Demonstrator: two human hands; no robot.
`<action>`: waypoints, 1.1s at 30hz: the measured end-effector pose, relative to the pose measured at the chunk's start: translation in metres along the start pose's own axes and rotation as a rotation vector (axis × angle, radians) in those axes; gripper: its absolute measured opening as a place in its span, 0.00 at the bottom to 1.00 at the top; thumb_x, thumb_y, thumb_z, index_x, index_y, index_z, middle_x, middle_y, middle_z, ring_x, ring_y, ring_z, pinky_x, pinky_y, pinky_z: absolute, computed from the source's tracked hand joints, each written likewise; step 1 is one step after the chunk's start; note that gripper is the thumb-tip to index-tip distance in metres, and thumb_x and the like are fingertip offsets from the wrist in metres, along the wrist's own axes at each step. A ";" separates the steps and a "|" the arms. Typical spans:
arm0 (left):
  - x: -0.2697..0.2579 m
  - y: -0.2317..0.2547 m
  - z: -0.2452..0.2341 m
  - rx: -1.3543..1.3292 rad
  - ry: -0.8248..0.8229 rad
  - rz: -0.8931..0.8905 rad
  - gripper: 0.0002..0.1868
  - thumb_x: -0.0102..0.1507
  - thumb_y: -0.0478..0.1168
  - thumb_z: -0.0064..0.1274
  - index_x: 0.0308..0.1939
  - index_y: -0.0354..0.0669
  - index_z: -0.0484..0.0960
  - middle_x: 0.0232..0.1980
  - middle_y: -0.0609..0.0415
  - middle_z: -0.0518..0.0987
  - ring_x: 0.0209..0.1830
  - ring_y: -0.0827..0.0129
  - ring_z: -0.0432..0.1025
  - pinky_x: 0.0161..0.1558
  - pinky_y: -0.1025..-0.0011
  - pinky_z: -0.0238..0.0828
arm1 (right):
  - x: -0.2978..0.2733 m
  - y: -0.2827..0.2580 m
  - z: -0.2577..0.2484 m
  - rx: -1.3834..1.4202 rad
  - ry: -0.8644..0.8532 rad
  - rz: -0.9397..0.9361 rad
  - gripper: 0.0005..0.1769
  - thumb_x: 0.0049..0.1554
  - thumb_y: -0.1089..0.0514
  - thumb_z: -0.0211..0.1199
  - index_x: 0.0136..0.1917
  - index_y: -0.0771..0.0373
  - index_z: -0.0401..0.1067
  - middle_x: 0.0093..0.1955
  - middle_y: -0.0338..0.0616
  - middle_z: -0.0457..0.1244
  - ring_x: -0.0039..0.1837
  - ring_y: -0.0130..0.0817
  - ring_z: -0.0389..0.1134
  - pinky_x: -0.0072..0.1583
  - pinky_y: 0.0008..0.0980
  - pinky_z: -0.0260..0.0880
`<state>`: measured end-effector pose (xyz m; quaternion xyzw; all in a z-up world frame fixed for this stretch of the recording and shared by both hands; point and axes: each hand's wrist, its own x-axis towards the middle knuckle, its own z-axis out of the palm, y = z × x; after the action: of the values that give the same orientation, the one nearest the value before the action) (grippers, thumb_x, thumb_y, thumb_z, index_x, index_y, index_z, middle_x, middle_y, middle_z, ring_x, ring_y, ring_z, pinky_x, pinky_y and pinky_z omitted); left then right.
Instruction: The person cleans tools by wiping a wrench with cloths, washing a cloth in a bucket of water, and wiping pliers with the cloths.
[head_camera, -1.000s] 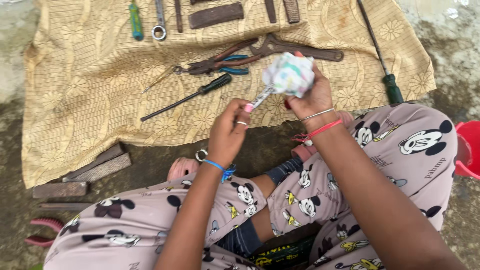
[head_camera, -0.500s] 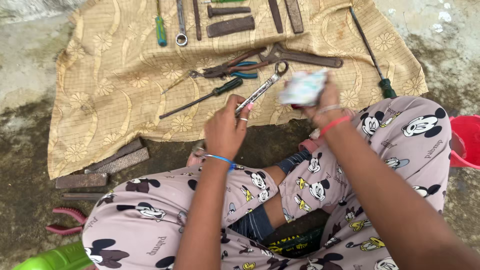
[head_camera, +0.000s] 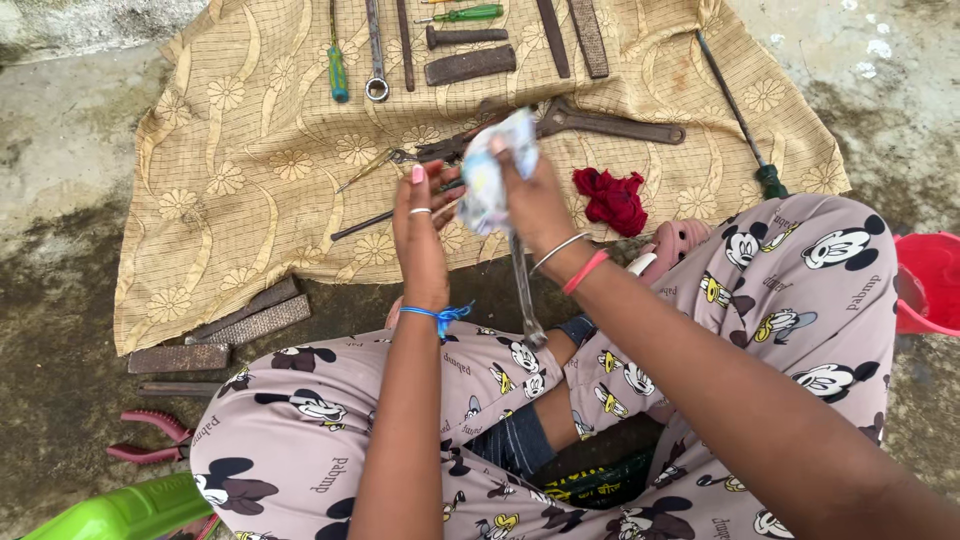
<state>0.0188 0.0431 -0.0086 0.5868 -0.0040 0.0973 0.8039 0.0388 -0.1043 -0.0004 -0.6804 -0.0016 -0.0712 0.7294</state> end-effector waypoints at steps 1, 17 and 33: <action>0.004 -0.004 -0.002 -0.099 -0.019 -0.130 0.26 0.72 0.58 0.40 0.55 0.43 0.83 0.47 0.59 0.84 0.43 0.77 0.76 0.46 0.78 0.72 | -0.004 0.004 0.008 -0.002 0.000 -0.002 0.22 0.66 0.43 0.54 0.52 0.64 0.73 0.38 0.34 0.67 0.37 0.21 0.66 0.39 0.25 0.68; 0.002 0.009 -0.007 -0.484 0.014 -0.323 0.24 0.68 0.56 0.59 0.47 0.33 0.84 0.46 0.46 0.84 0.41 0.68 0.78 0.44 0.69 0.76 | -0.038 0.006 0.031 0.068 -0.308 0.118 0.18 0.68 0.48 0.56 0.53 0.66 0.74 0.39 0.31 0.65 0.40 0.18 0.63 0.42 0.26 0.66; 0.023 -0.018 -0.048 -0.868 0.411 -0.276 0.23 0.65 0.62 0.48 0.44 0.46 0.78 0.53 0.52 0.85 0.40 0.72 0.81 0.41 0.74 0.82 | -0.062 0.004 -0.064 -0.506 -0.656 0.363 0.23 0.67 0.45 0.53 0.56 0.67 0.75 0.41 0.40 0.69 0.42 0.25 0.69 0.46 0.26 0.72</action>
<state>0.0386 0.0868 -0.0383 0.1619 0.1919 0.0930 0.9635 -0.0286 -0.1609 -0.0154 -0.8130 -0.0959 0.2793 0.5018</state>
